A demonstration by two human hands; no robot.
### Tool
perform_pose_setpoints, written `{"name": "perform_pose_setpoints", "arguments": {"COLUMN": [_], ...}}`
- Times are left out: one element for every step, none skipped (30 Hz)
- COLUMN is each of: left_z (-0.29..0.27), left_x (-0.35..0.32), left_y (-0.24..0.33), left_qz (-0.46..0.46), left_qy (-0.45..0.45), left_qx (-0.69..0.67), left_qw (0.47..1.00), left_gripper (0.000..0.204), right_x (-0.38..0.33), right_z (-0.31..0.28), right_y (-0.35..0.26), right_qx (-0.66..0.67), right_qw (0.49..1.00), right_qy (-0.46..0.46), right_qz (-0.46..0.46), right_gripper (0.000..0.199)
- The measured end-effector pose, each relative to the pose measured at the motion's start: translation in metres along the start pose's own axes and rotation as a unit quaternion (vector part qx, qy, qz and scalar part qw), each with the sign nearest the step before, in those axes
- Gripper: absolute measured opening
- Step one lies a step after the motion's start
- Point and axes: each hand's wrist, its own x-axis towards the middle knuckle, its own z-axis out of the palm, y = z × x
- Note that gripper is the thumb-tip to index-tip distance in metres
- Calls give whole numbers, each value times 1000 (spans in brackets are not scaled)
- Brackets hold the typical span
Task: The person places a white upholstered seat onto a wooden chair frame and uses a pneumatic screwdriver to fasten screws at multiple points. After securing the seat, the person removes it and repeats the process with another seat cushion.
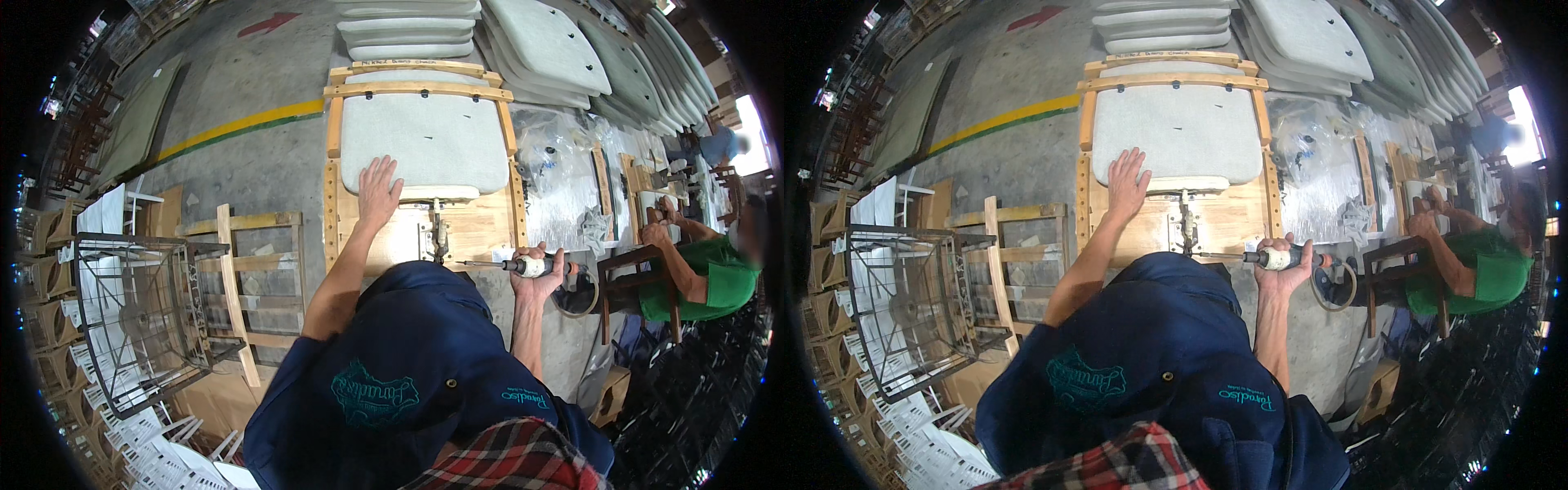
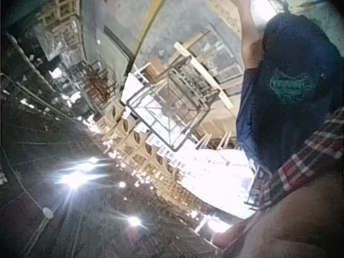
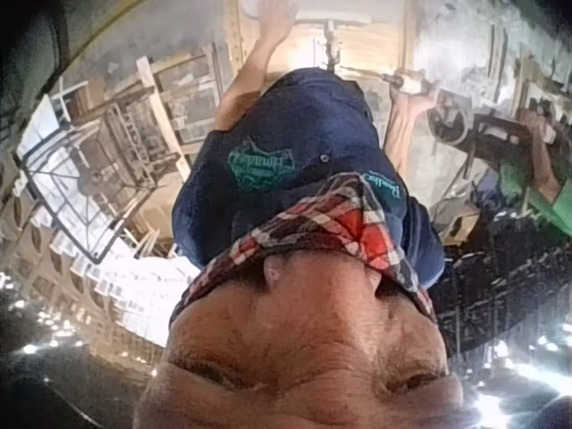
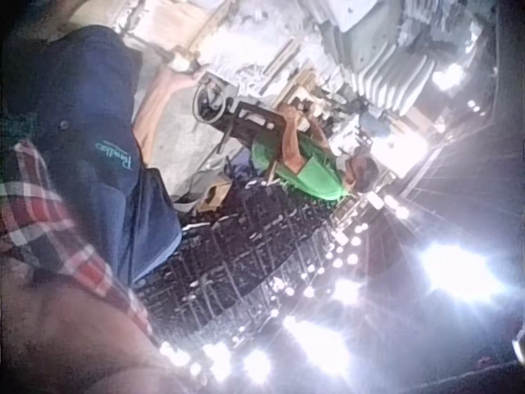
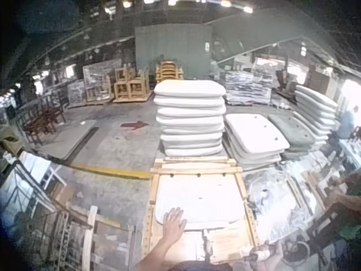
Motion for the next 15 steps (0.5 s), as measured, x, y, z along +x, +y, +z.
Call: {"name": "perform_pose_setpoints", "arguments": {"left_z": [0,-1,0,0,0,-1,-1,0,1,0,0,0,0,-1,0], "left_x": [1,1,0,0,-1,-1,-1,-1,0,0,-1,-1,-1,-1,-5], "left_y": [2,4,3,2,0,-2,-3,-3,-1,0,0,1,1,0,1], "left_qz": [-2,0,2,4,5,7,9,7,5,2,5,8,12,11,9], "left_qy": [-4,-2,1,3,9,14,20,17,14,11,14,17,20,20,18], "left_qx": [-2,-2,0,2,3,2,2,0,0,-1,-1,-2,-4,-1,-1], "left_qw": [1000,1000,1000,1000,1000,1000,1000,1000,1000,1000,1000,1000,1000,1000,1000], "left_gripper": [54,54,54,54,54,53,53,53,53,53,53,53,53,53,53], "right_x": [-1,-1,0,1,3,3,4,4,4,5,5,5,4,4,2], "right_z": [1,1,0,-1,-1,-1,-1,-1,-2,-3,-5,-4,-4,-4,-5], "right_y": [0,-1,-2,-3,-3,-3,-3,-3,-4,-6,-7,-7,-7,-7,-9], "right_qx": [-1,2,5,9,16,14,11,9,6,2,-1,-2,-2,-2,-4], "right_qw": [1000,1000,1000,1000,1000,1000,1000,1000,1000,1000,1000,1000,1000,1000,1000], "right_qy": [5,4,2,1,2,1,-1,-3,-2,-2,-2,-4,-6,-8,-22], "right_qz": [-4,-2,1,3,6,5,4,4,3,3,3,5,8,10,19], "right_gripper": [41,41,41,41,41,41,41,41,42,42,42,42,42,42,42]}}
